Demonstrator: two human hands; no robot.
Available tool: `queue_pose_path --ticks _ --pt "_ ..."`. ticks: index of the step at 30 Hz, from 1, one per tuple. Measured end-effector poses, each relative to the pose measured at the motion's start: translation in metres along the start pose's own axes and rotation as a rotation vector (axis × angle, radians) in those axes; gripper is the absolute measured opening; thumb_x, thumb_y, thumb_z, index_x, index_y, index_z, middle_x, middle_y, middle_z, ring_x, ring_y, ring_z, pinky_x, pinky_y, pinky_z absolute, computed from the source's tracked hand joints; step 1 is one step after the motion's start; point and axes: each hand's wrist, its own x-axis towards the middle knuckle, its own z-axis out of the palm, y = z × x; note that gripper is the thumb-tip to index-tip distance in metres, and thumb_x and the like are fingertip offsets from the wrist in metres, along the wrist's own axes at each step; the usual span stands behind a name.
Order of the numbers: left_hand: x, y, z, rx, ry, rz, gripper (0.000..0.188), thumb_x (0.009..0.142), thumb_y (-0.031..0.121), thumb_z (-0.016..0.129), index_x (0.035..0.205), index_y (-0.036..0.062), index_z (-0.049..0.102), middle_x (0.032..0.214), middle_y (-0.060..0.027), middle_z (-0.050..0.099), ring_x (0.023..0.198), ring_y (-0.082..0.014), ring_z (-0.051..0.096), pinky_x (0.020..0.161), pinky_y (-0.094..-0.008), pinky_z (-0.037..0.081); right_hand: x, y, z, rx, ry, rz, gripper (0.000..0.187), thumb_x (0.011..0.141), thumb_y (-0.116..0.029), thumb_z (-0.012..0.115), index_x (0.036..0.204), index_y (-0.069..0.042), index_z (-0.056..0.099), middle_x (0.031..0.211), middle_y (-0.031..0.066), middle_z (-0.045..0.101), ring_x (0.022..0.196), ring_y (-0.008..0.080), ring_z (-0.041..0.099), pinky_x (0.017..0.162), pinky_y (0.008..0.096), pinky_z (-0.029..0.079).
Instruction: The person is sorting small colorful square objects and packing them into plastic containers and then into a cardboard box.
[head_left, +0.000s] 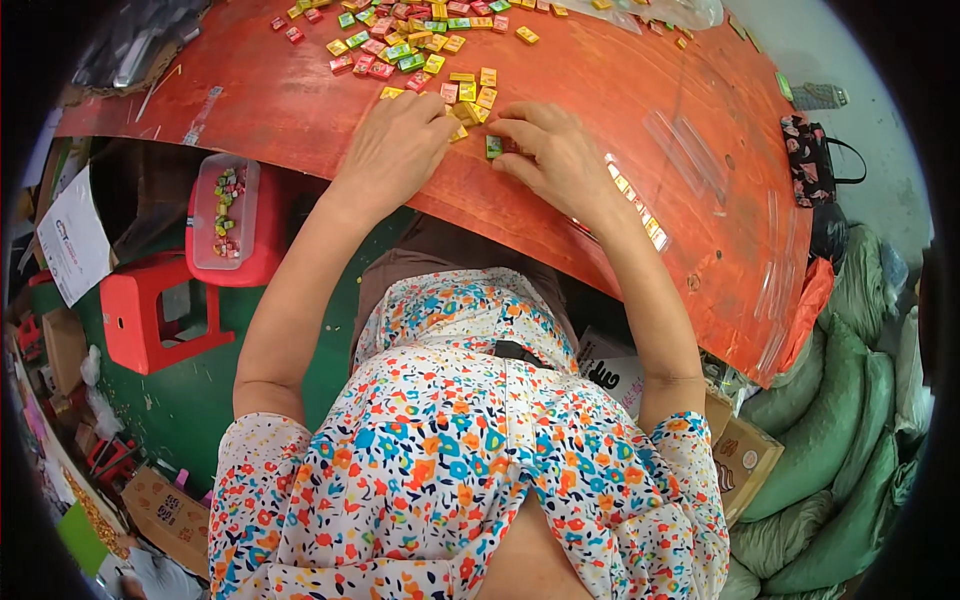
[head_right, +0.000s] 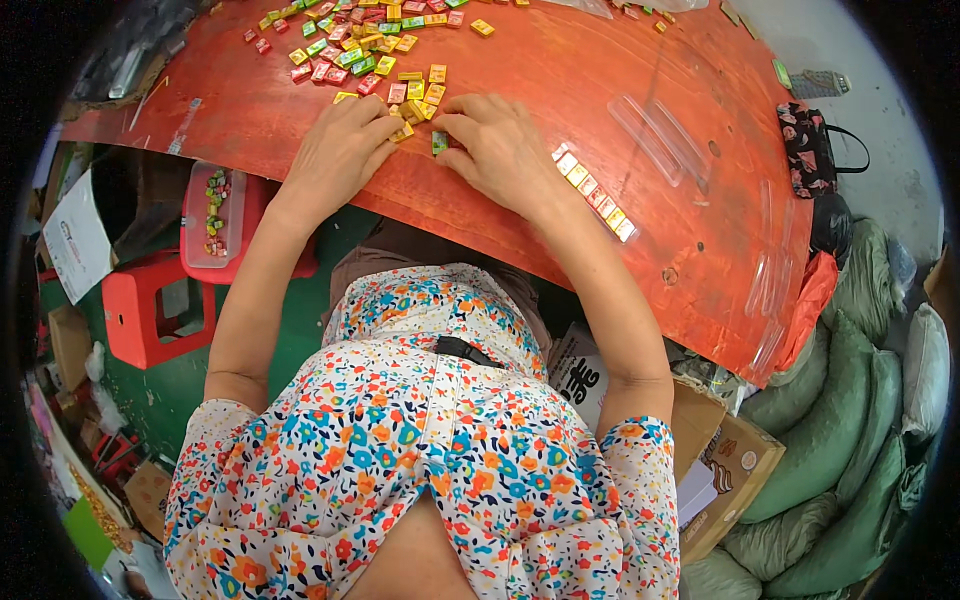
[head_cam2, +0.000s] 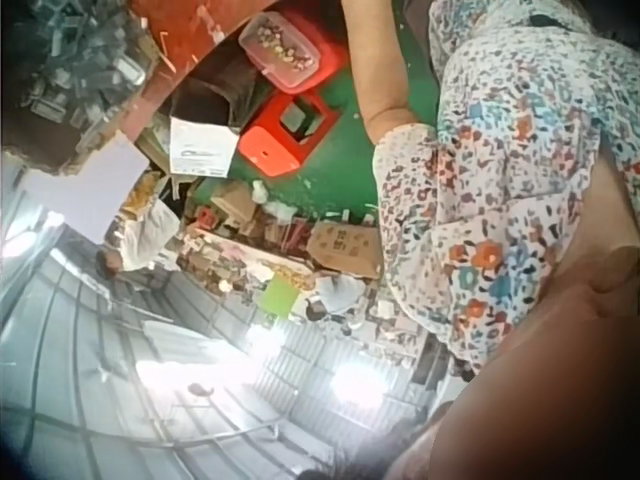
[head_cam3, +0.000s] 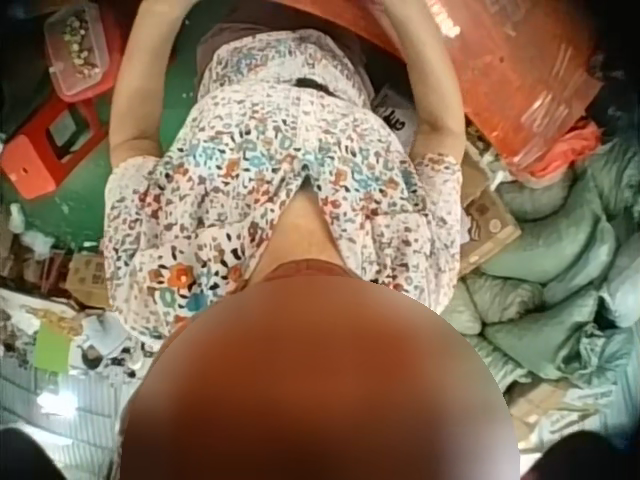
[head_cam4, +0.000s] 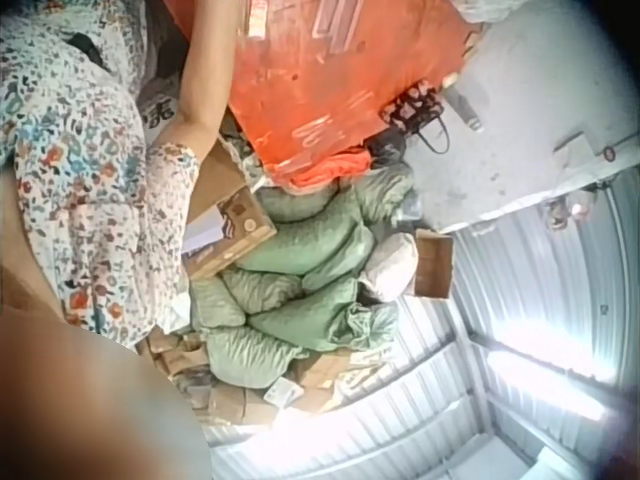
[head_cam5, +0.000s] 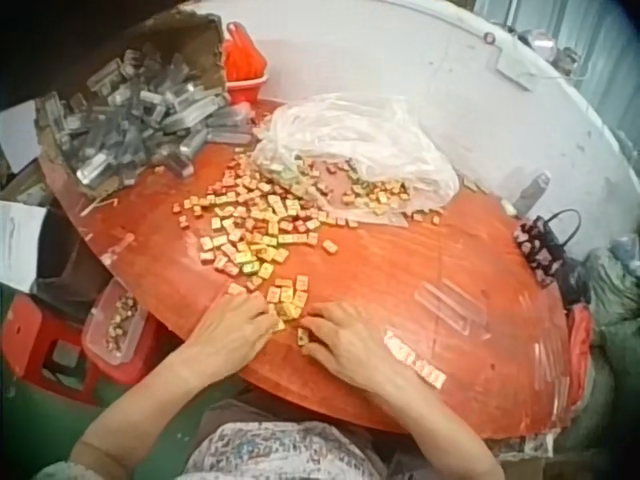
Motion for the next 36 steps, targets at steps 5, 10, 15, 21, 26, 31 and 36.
queue_pose_path --ticks 5,10,15,21,26,31,36 --pt "-0.001 0.014 0.002 0.012 0.070 0.011 0.012 0.079 0.017 0.068 0.080 0.0059 0.064 0.082 -0.0075 0.057 0.083 -0.0258 0.058 0.074 -0.0412 0.048 -0.008 0.006 0.001 -0.043 0.011 -0.026 0.033 0.081 -0.017 0.071 0.110 -0.005 0.066 0.117 0.0121 0.061 0.103 0.0336 0.059 0.087 0.0418 0.048" --pt "-0.007 0.033 0.010 -0.111 0.072 -0.027 0.015 0.079 0.019 0.070 0.077 0.0055 0.064 0.081 -0.0085 0.057 0.083 -0.0270 0.058 0.073 -0.0410 0.049 -0.025 0.022 -0.029 0.026 0.000 0.122 0.032 0.083 -0.016 0.070 0.112 -0.004 0.066 0.119 0.0123 0.061 0.100 0.0313 0.061 0.084 0.0387 0.050" --pt "-0.008 0.041 0.001 -0.349 0.040 -0.216 0.021 0.081 0.020 0.070 0.093 0.0044 0.063 0.089 -0.0109 0.057 0.084 -0.0326 0.061 0.071 -0.0448 0.050 -0.040 0.046 -0.051 0.042 -0.108 0.202 0.035 0.083 -0.014 0.069 0.117 -0.006 0.065 0.118 0.0121 0.061 0.095 0.0276 0.062 0.080 0.0362 0.051" --pt "0.002 0.032 0.018 -0.309 -0.056 -0.104 0.025 0.080 0.019 0.073 0.095 0.0042 0.061 0.093 -0.0132 0.057 0.085 -0.0345 0.061 0.068 -0.0457 0.051 -0.028 0.056 -0.046 -0.044 -0.202 0.100 0.040 0.083 -0.015 0.070 0.121 -0.007 0.064 0.117 0.0129 0.061 0.099 0.0302 0.062 0.084 0.0378 0.051" --pt "0.000 0.041 0.022 -0.336 -0.013 -0.272 0.027 0.079 0.021 0.074 0.094 0.0038 0.061 0.094 -0.0138 0.057 0.084 -0.0349 0.061 0.069 -0.0457 0.051 -0.031 0.055 -0.040 0.051 -0.208 0.199 0.041 0.082 -0.022 0.070 0.121 -0.011 0.064 0.118 0.0143 0.061 0.105 0.0336 0.060 0.090 0.0412 0.049" --pt "0.012 0.049 0.027 -0.371 -0.007 -0.283 0.032 0.078 0.024 0.076 0.099 0.0039 0.062 0.097 -0.0127 0.057 0.085 -0.0341 0.062 0.070 -0.0449 0.051 -0.029 0.051 -0.039 0.065 -0.200 0.201 0.040 0.082 -0.022 0.070 0.120 -0.011 0.065 0.112 0.0149 0.062 0.100 0.0340 0.061 0.087 0.0422 0.049" --pt "0.021 0.042 0.029 -0.338 -0.058 -0.192 0.039 0.077 0.024 0.075 0.111 0.0079 0.064 0.098 -0.0116 0.057 0.088 -0.0321 0.063 0.073 -0.0431 0.052 -0.029 0.054 -0.034 0.083 -0.200 0.186 0.037 0.082 -0.024 0.070 0.117 -0.011 0.066 0.107 0.0133 0.063 0.098 0.0323 0.061 0.084 0.0435 0.049"
